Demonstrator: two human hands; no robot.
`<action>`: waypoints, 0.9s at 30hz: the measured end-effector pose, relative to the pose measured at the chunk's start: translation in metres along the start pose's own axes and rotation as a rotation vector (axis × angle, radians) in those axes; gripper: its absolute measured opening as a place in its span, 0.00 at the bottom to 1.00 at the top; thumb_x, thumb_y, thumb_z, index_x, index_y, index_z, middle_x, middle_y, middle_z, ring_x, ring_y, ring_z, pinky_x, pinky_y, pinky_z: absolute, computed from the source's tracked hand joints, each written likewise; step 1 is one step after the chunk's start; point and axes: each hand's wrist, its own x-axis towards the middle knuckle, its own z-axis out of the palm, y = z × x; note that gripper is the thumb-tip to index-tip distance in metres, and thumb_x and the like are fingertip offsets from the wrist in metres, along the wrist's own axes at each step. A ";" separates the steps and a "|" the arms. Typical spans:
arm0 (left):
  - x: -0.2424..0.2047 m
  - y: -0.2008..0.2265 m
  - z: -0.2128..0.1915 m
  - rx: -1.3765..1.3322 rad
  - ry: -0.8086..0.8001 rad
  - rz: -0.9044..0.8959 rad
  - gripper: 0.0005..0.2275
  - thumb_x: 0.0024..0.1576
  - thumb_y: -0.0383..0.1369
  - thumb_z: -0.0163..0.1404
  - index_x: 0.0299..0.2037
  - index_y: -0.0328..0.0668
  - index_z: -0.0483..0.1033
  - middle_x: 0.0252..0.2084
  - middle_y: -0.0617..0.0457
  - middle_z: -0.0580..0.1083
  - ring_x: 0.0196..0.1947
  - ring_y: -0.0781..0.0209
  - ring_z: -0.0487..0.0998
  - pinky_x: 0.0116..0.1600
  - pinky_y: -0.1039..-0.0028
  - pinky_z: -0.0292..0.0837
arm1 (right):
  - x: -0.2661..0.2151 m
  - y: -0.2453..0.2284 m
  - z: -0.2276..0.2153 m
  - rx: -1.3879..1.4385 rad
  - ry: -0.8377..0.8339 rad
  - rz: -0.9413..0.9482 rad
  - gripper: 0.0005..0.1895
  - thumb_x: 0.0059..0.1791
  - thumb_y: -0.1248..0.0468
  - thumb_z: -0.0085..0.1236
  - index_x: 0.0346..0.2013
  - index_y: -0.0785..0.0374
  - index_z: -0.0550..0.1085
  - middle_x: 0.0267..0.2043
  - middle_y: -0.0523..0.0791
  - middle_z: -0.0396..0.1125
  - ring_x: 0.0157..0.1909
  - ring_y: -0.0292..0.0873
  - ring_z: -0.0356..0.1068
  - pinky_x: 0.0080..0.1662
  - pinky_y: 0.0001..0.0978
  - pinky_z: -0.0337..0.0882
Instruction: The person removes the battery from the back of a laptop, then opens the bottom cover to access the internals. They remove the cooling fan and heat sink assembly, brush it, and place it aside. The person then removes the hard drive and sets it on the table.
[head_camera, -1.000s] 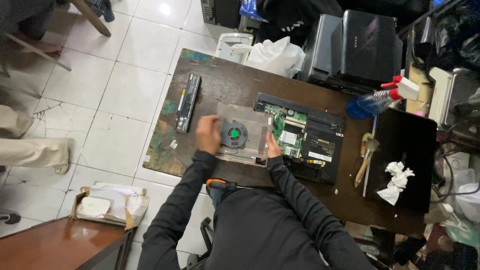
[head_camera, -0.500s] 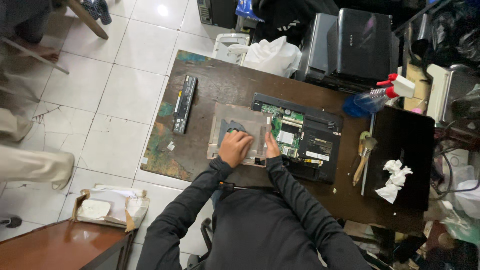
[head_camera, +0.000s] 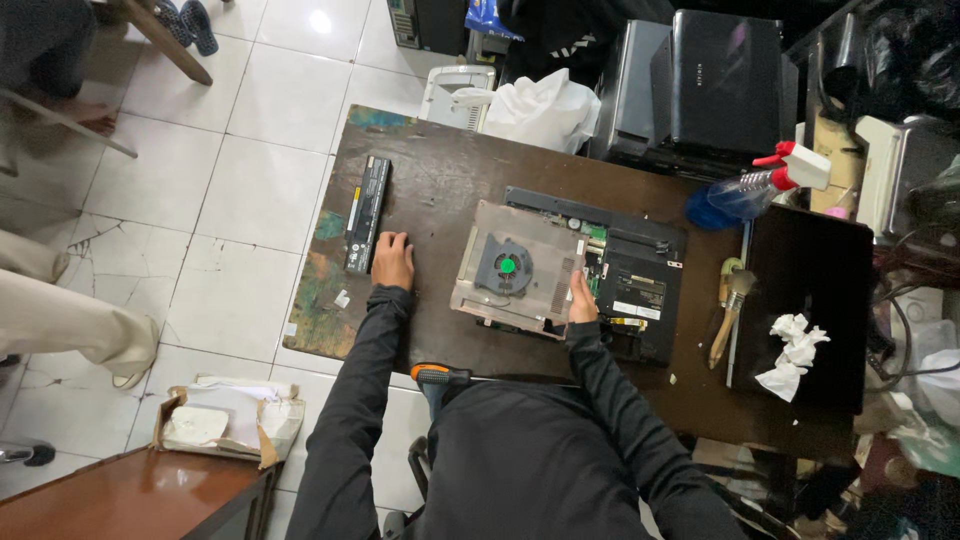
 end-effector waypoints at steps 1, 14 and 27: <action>0.001 -0.002 0.003 0.030 0.004 0.003 0.10 0.54 0.31 0.53 0.45 0.44 0.73 0.42 0.50 0.67 0.43 0.46 0.74 0.46 0.64 0.74 | 0.001 0.001 0.001 -0.008 -0.002 0.000 0.36 0.53 0.45 0.52 0.67 0.66 0.58 0.69 0.56 0.49 0.72 0.51 0.44 0.71 0.44 0.43; 0.016 -0.010 0.016 0.356 0.034 0.111 0.09 0.51 0.32 0.54 0.37 0.50 0.66 0.36 0.54 0.67 0.37 0.53 0.73 0.44 0.69 0.73 | 0.000 0.007 0.004 -0.139 0.072 0.089 0.37 0.49 0.37 0.56 0.65 0.53 0.64 0.68 0.50 0.55 0.70 0.47 0.49 0.70 0.35 0.49; -0.059 0.092 -0.011 -0.326 -0.084 0.269 0.04 0.58 0.29 0.49 0.41 0.47 0.72 0.35 0.54 0.68 0.39 0.51 0.72 0.45 0.68 0.69 | -0.009 0.008 0.022 -0.074 -0.056 0.040 0.37 0.53 0.43 0.52 0.66 0.67 0.59 0.69 0.58 0.49 0.71 0.53 0.45 0.70 0.45 0.46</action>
